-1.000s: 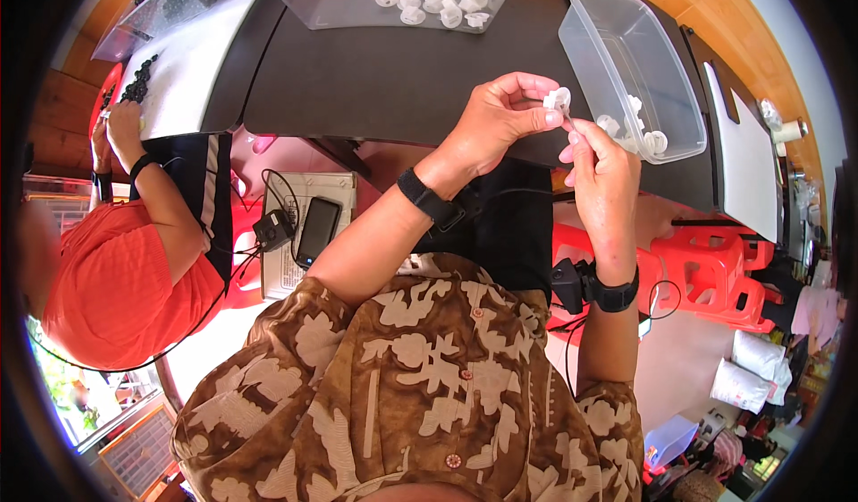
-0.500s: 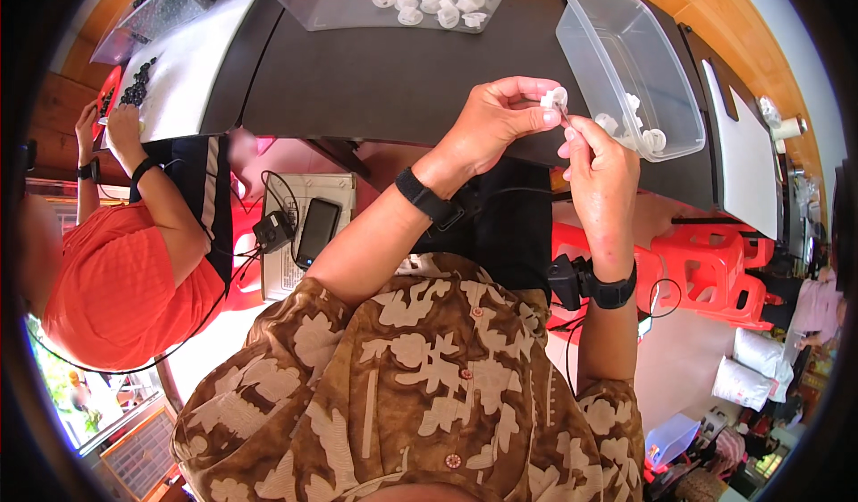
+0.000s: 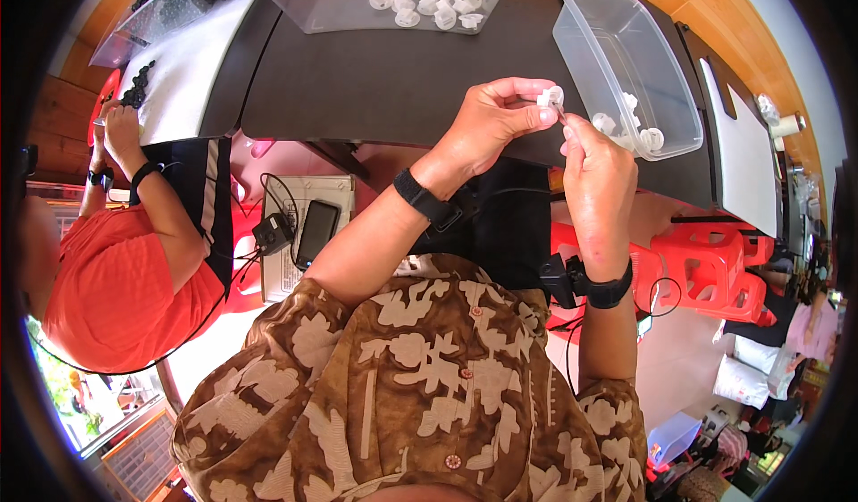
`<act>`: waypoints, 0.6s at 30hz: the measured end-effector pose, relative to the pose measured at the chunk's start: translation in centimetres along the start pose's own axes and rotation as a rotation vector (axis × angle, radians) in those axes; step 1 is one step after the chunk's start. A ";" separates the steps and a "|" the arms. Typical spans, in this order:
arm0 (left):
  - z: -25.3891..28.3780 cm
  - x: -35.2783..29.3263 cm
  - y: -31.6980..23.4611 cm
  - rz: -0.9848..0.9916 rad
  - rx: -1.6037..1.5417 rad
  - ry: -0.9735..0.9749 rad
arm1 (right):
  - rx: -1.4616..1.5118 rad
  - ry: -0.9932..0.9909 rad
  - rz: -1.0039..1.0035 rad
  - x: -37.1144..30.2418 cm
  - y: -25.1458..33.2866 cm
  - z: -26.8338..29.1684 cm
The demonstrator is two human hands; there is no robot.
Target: Assembling small white plastic components by pressing them together at a workstation.
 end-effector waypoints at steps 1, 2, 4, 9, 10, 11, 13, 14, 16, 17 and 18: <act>0.0 0.0 0.0 0.000 0.000 0.001 | -0.016 -0.008 0.016 0.0 0.1 0.0; 0.0 0.0 0.0 -0.019 0.026 -0.002 | -0.016 -0.009 0.016 0.0 0.2 0.0; -0.1 0.0 0.0 -0.038 0.053 -0.006 | -0.056 -0.010 0.029 0.0 0.4 0.0; -0.1 0.0 -0.1 -0.071 0.101 -0.030 | -0.142 -0.011 0.051 0.0 0.7 -0.2; -0.2 0.0 -0.1 -0.070 0.102 -0.030 | -0.169 -0.002 0.059 0.0 0.8 -0.2; -0.2 -0.1 -0.1 -0.079 0.131 -0.034 | -0.169 -0.003 0.058 0.0 0.9 -0.1; -0.2 0.0 -0.1 -0.087 0.160 -0.036 | -0.279 0.062 0.065 0.0 0.9 -0.4; -0.3 0.0 -0.1 -0.086 0.167 -0.041 | -0.280 0.060 0.063 0.1 0.9 -0.4; -0.2 0.0 -0.1 -0.086 0.175 -0.045 | -0.267 0.062 0.077 0.3 0.8 -0.4; -0.1 0.0 -0.1 -0.078 0.147 -0.042 | -0.267 0.061 0.076 0.2 0.7 -0.3; 0.0 -0.1 0.0 -0.070 0.120 -0.039 | -0.265 0.062 0.096 0.1 0.8 -0.3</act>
Point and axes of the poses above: each hand's wrist, its own x-axis towards the middle knuckle, its own z-axis out of the back of the hand, y = z × x, the point moved 4 cm from there along x, towards the middle knuckle, and after that the axes turned 10 degrees about x, right-handed, at the moved point
